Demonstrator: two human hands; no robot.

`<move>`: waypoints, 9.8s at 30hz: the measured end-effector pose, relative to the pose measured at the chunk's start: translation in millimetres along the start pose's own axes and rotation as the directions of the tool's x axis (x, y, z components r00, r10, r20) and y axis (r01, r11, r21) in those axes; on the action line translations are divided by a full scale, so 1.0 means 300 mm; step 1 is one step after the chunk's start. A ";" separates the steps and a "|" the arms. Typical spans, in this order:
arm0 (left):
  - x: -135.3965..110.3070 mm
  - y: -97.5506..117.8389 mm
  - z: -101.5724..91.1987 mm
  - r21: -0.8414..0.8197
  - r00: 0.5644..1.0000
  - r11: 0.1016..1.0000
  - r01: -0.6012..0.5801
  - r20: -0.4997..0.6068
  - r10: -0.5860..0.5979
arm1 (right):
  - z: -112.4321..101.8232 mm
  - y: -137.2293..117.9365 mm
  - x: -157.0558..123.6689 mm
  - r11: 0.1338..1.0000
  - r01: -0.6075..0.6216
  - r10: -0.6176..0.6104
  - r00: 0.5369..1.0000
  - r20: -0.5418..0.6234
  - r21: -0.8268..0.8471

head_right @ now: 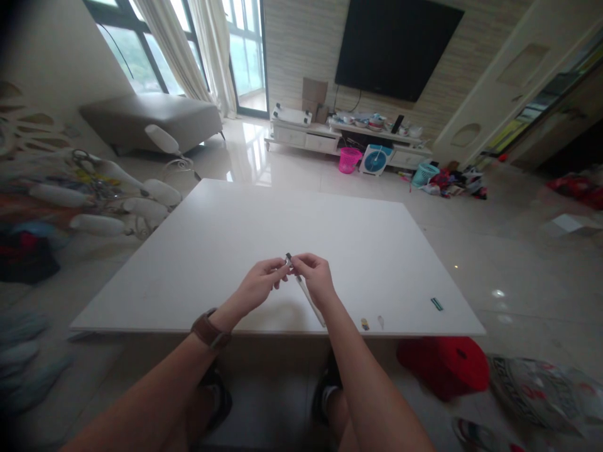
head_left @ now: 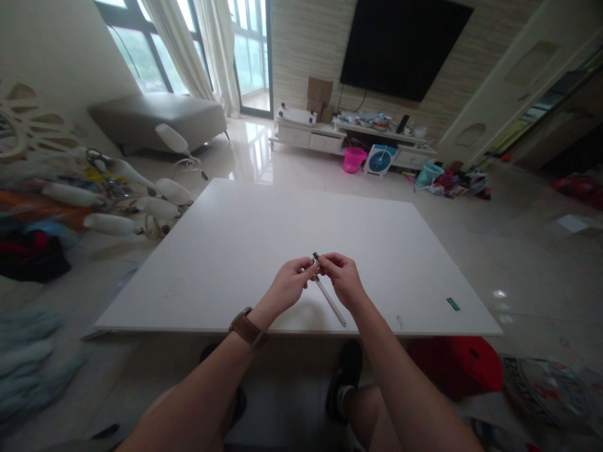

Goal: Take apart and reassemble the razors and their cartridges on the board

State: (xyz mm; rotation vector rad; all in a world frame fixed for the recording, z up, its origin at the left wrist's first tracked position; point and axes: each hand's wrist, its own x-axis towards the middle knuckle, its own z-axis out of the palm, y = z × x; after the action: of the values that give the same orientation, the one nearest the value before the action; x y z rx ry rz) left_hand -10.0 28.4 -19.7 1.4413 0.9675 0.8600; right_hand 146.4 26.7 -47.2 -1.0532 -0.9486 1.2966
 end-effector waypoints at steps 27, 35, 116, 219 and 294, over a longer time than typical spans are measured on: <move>0.022 -0.056 -0.027 0.204 0.994 0.979 -0.004 -0.106 0.026 | 0.038 0.031 0.002 0.995 -0.088 0.091 0.993 -0.076 0.047; 0.015 -0.050 -0.023 0.226 0.989 0.974 0.013 -0.143 0.020 | 0.045 0.034 -0.002 0.992 -0.091 0.098 0.992 -0.075 0.087; -0.006 0.005 0.024 -0.476 0.980 0.869 0.134 -0.067 -0.187 | 0.062 -0.008 -0.020 0.980 0.045 -0.050 0.999 0.019 0.194; 0.032 -0.078 0.006 -0.237 0.985 0.966 0.102 -0.115 -0.132 | 0.012 -0.010 -0.048 0.577 0.414 -0.312 0.908 0.279 -0.704; 0.021 -0.110 -0.082 -0.376 0.943 0.897 0.233 -0.139 -0.303 | -0.075 -0.063 -0.043 0.412 0.195 -0.077 0.981 0.179 -0.890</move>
State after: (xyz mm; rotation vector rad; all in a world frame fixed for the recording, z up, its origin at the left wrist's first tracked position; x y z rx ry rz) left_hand -32.9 44.6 -50.5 0.9001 1.0658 0.9246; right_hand 172.4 12.7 -34.7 -1.6794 -1.9040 0.6091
